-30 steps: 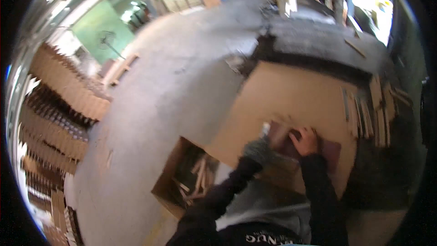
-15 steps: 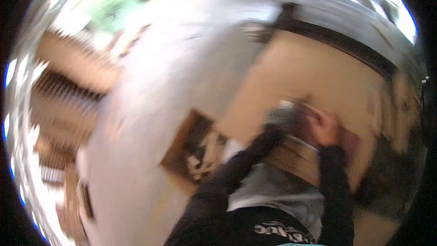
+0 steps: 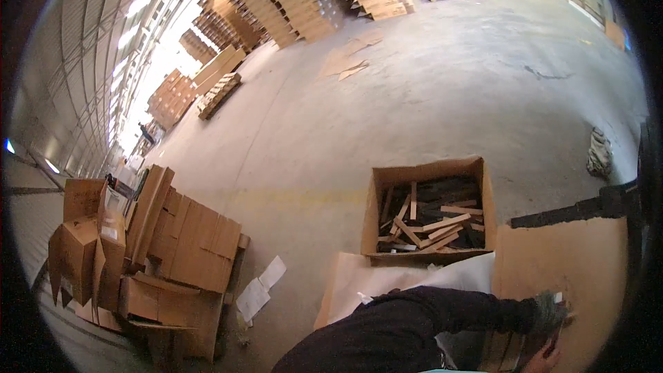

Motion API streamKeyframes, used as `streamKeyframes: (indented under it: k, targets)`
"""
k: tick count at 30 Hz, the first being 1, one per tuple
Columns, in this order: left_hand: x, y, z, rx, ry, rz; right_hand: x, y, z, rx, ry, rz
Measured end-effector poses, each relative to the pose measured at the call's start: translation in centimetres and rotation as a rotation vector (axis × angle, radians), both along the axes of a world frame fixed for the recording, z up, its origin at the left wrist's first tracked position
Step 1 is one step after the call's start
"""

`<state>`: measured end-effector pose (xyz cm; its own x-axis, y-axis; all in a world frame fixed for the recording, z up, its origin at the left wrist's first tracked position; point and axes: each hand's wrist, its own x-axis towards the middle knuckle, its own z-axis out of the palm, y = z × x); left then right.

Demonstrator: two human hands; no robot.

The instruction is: The person sands small wooden strips by hand against a piece of sandpaper laid on a workbench.

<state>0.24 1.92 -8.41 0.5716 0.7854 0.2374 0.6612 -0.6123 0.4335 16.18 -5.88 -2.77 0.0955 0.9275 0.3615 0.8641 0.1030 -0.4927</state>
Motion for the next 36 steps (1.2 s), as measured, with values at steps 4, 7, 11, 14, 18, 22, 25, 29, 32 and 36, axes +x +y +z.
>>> streamKeyframes:
  k: [4, 7, 11, 14, 18, 22, 25, 29, 32, 36]
  targets:
    - [-0.3, 0.6, -1.0, 0.009, -0.042, 0.028, 2.9, 2.1, -3.8, 0.038, -0.181, -0.069]
    - [-0.1, 0.7, -1.6, 0.008, -0.074, 0.016, 2.4, 1.2, -4.7, 0.148, -0.205, -0.13]
    - [1.5, 2.1, -2.5, 0.017, -0.103, 0.02, 3.5, 0.6, -7.4, 0.131, -0.258, -0.208]
    - [2.5, 2.8, -2.7, 0.022, -0.122, 0.016, 4.1, 0.6, -7.7, 0.187, -0.317, -0.206]
    - [1.0, 0.9, -3.0, 0.01, -0.123, 0.026, 3.1, 0.6, -5.6, 0.15, -0.334, -0.138]
    - [0.5, 0.1, -2.8, -0.003, -0.105, 0.013, 0.1, -0.2, -2.4, 0.052, -0.117, -0.14]
    - [2.0, 1.1, -3.4, 0.003, -0.112, 0.011, 0.4, -0.2, -2.7, 0.128, -0.14, -0.118]
    - [2.9, 1.5, -3.5, 0.002, -0.12, 0.0, 1.8, 0.1, -4.6, 0.182, -0.184, -0.093]
    - [1.6, -0.1, -3.4, -0.011, -0.118, -0.002, 2.7, 0.2, -5.1, 0.163, -0.217, -0.075]
    - [0.6, -1.1, -3.0, -0.022, -0.111, -0.013, 1.6, -0.1, -3.8, 0.149, -0.23, -0.102]
